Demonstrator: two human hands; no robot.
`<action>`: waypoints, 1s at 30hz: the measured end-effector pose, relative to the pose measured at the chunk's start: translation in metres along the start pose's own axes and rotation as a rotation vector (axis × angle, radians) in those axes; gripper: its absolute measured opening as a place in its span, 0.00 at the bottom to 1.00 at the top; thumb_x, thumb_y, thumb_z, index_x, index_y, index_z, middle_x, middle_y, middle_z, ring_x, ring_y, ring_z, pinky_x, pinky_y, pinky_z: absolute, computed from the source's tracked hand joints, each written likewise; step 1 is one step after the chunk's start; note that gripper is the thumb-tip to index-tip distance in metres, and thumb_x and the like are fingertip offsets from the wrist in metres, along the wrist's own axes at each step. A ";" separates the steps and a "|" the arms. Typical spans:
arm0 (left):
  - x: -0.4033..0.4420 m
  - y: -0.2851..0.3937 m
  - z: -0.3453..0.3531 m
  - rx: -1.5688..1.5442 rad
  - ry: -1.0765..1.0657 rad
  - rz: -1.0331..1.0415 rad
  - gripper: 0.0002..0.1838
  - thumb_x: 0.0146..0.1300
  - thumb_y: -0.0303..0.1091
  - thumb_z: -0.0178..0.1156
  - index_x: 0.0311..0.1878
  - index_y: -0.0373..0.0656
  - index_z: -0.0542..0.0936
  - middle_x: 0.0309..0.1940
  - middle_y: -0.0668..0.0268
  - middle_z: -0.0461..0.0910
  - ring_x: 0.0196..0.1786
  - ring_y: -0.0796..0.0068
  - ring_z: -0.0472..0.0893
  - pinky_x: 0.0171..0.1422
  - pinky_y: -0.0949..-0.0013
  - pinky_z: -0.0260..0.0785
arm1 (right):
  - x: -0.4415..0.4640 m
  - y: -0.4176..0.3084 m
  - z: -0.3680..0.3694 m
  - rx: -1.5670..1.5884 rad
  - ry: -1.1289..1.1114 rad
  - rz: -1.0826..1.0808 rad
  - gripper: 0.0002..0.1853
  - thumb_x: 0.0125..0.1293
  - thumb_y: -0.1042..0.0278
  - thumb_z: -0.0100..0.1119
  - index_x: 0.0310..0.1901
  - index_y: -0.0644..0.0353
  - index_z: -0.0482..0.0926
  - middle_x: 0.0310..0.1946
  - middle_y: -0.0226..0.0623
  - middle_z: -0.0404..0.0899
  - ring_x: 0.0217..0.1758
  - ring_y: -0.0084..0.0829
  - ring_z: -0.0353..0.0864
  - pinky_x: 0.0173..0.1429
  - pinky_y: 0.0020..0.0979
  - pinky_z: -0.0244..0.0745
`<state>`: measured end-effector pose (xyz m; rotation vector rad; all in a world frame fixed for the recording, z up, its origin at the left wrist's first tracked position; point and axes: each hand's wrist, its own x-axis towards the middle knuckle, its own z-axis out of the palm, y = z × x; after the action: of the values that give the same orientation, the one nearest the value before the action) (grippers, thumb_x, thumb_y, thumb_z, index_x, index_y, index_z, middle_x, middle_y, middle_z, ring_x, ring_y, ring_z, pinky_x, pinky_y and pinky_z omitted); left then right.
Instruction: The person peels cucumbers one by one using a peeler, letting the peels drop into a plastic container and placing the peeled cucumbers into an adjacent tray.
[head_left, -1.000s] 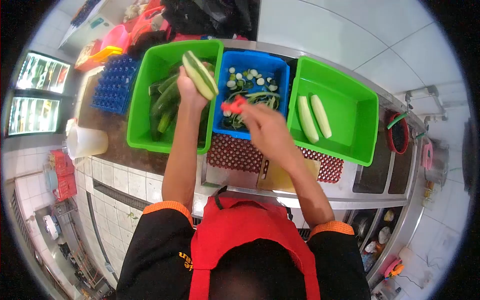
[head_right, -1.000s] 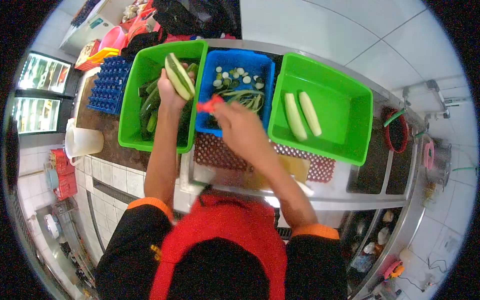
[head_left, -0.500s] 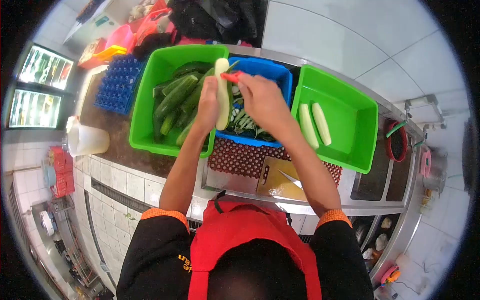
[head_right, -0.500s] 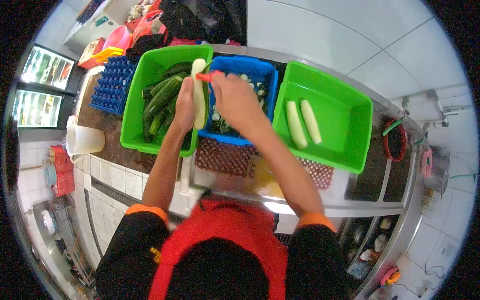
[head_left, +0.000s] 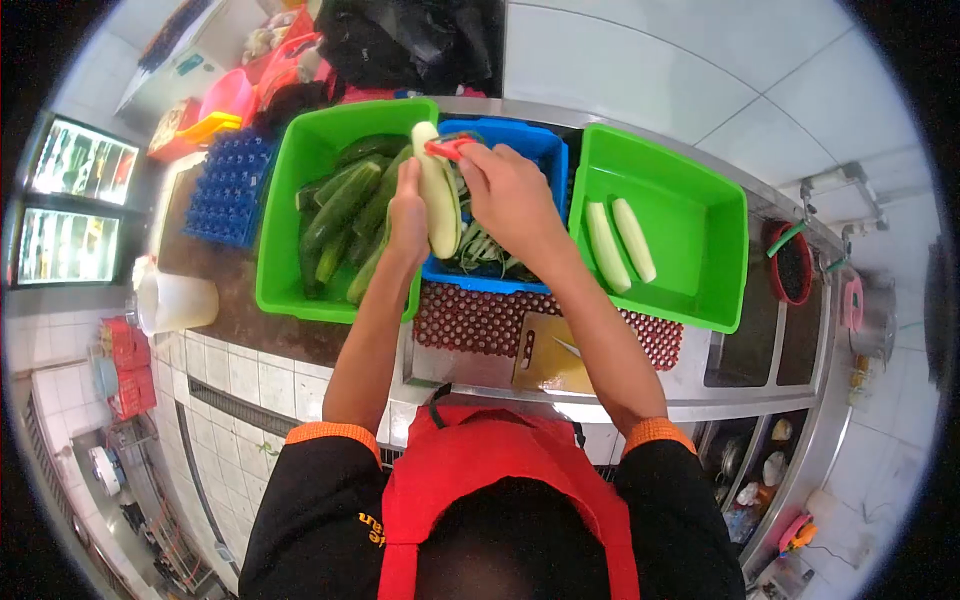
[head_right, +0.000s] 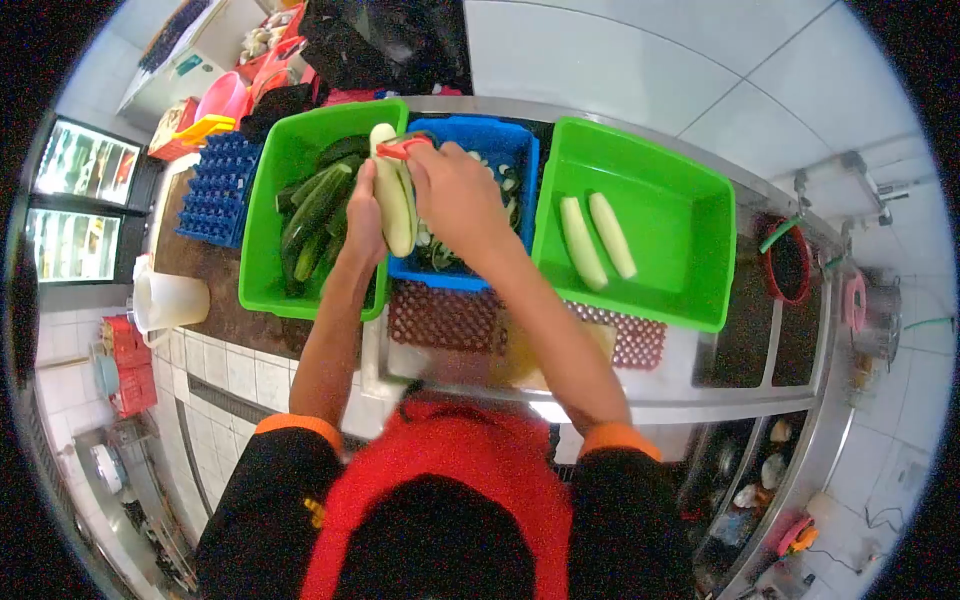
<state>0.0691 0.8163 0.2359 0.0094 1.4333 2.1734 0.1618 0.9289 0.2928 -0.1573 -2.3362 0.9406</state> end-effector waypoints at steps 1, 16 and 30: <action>-0.003 -0.001 0.002 0.101 -0.045 0.081 0.19 0.75 0.46 0.37 0.54 0.44 0.70 0.44 0.66 0.74 0.45 0.76 0.75 0.52 0.69 0.68 | 0.003 0.000 0.003 -0.039 -0.009 0.024 0.08 0.65 0.72 0.54 0.44 0.62 0.78 0.29 0.50 0.76 0.32 0.50 0.77 0.36 0.45 0.71; 0.029 0.011 -0.007 -0.461 -0.083 -0.153 0.30 0.73 0.59 0.31 0.50 0.41 0.71 0.38 0.58 0.76 0.40 0.60 0.77 0.48 0.54 0.72 | -0.082 0.011 0.002 -0.105 -0.132 0.244 0.10 0.67 0.71 0.53 0.47 0.64 0.76 0.32 0.49 0.77 0.33 0.49 0.79 0.36 0.40 0.72; -0.021 0.009 0.001 0.121 -0.221 -0.119 0.27 0.71 0.58 0.44 0.52 0.41 0.72 0.31 0.67 0.75 0.31 0.78 0.76 0.35 0.72 0.72 | -0.002 -0.001 -0.014 0.031 0.087 0.086 0.07 0.66 0.72 0.54 0.43 0.65 0.76 0.30 0.49 0.77 0.33 0.49 0.78 0.38 0.39 0.72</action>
<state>0.0843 0.8058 0.2498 0.1967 1.3997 1.9220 0.1718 0.9363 0.3003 -0.2827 -2.2488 0.9913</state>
